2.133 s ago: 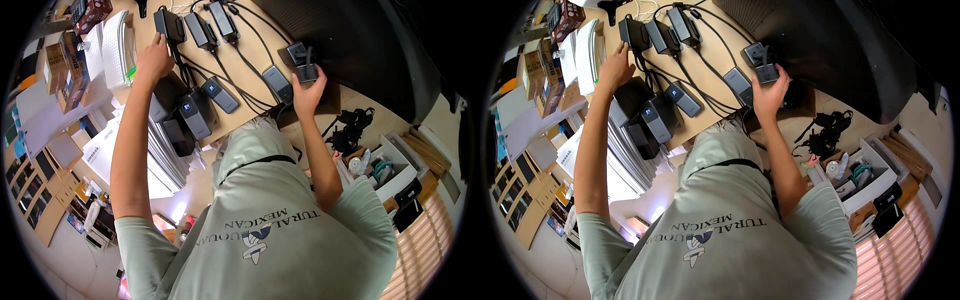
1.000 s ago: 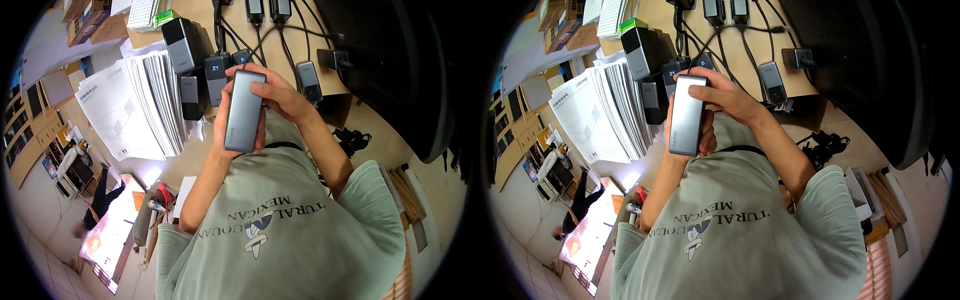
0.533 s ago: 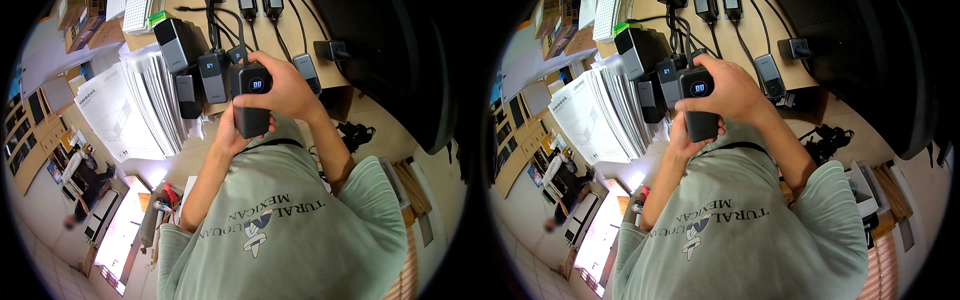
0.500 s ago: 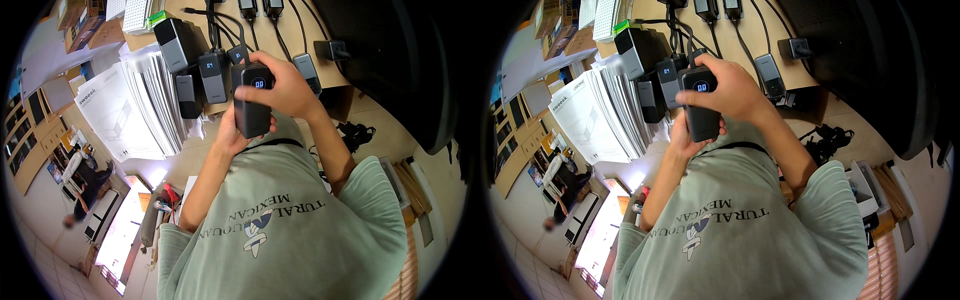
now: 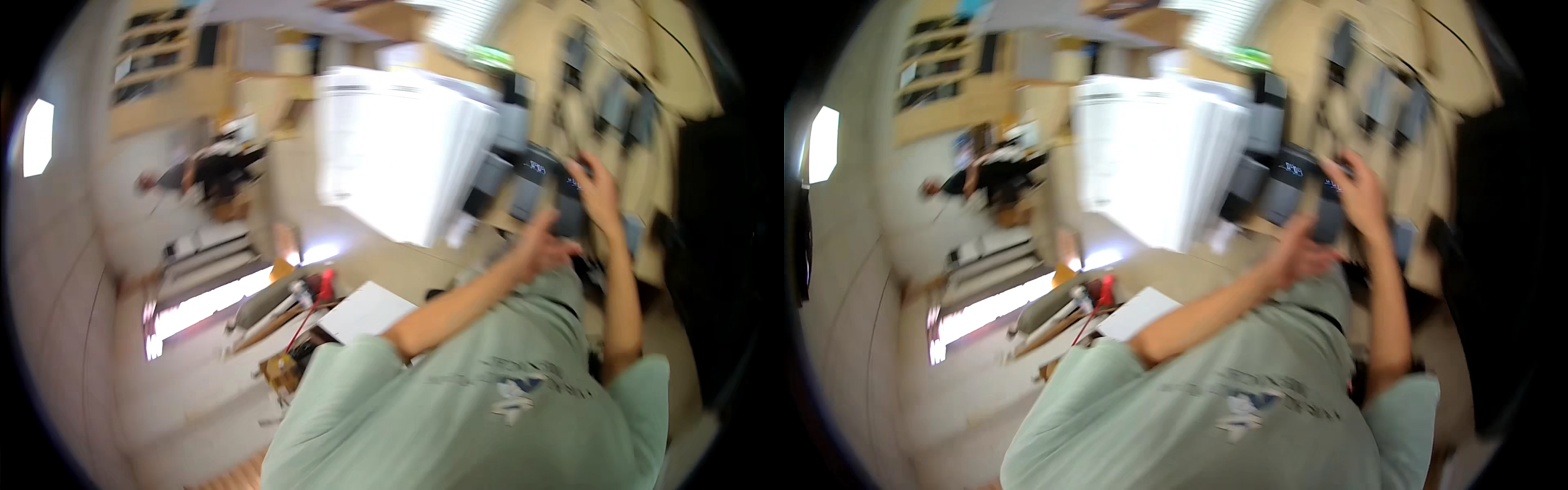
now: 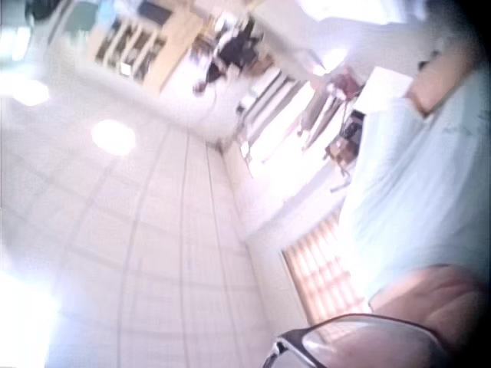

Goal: The person picks up several power banks from a cardboard box, places them on a desk, and connects charging cables to some of them.

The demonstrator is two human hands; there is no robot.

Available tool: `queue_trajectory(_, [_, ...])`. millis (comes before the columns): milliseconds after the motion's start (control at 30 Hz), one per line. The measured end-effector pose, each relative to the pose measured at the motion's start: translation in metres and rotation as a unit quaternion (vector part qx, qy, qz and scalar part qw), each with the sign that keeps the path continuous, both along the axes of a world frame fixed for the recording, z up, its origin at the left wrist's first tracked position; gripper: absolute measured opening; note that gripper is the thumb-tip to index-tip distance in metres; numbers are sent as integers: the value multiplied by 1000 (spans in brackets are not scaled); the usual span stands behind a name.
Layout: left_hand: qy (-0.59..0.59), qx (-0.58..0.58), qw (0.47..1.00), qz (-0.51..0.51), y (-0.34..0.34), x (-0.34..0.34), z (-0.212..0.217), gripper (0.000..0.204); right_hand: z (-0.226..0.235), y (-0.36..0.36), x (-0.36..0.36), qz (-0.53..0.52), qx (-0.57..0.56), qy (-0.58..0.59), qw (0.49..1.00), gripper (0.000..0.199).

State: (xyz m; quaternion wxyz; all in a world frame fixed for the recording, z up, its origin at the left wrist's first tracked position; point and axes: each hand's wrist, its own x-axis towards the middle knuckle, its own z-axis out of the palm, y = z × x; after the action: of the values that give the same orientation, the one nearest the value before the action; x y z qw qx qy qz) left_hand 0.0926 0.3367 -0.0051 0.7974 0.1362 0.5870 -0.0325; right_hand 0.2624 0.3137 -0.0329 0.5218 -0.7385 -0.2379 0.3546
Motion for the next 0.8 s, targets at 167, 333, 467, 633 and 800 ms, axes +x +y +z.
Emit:
queue_trajectory(167, [-25, 16, 998, -53, -18, 5, -53, 78, -41, 0, 14, 59, -57, -123, 989, 53])
queue_trajectory(333, [-90, 34, 974, -204, -23, 8, -86, 75, -44, 9, 15, 94, -63, -139, 984, 44])
queue_trajectory(467, [-71, 36, 972, -222, -13, 6, -70, 74, -66, 10, 9, 68, -3, -251, 966, 40])
queue_trajectory(633, [-23, 15, 987, -160, -23, 11, -78, 56, -76, 3, 4, 55, -90, -64, 992, 47])
queue_trajectory(800, [-14, 30, 994, -102, -5, -18, -49, 36, -80, 19, -41, -84, -50, -89, 991, 38])
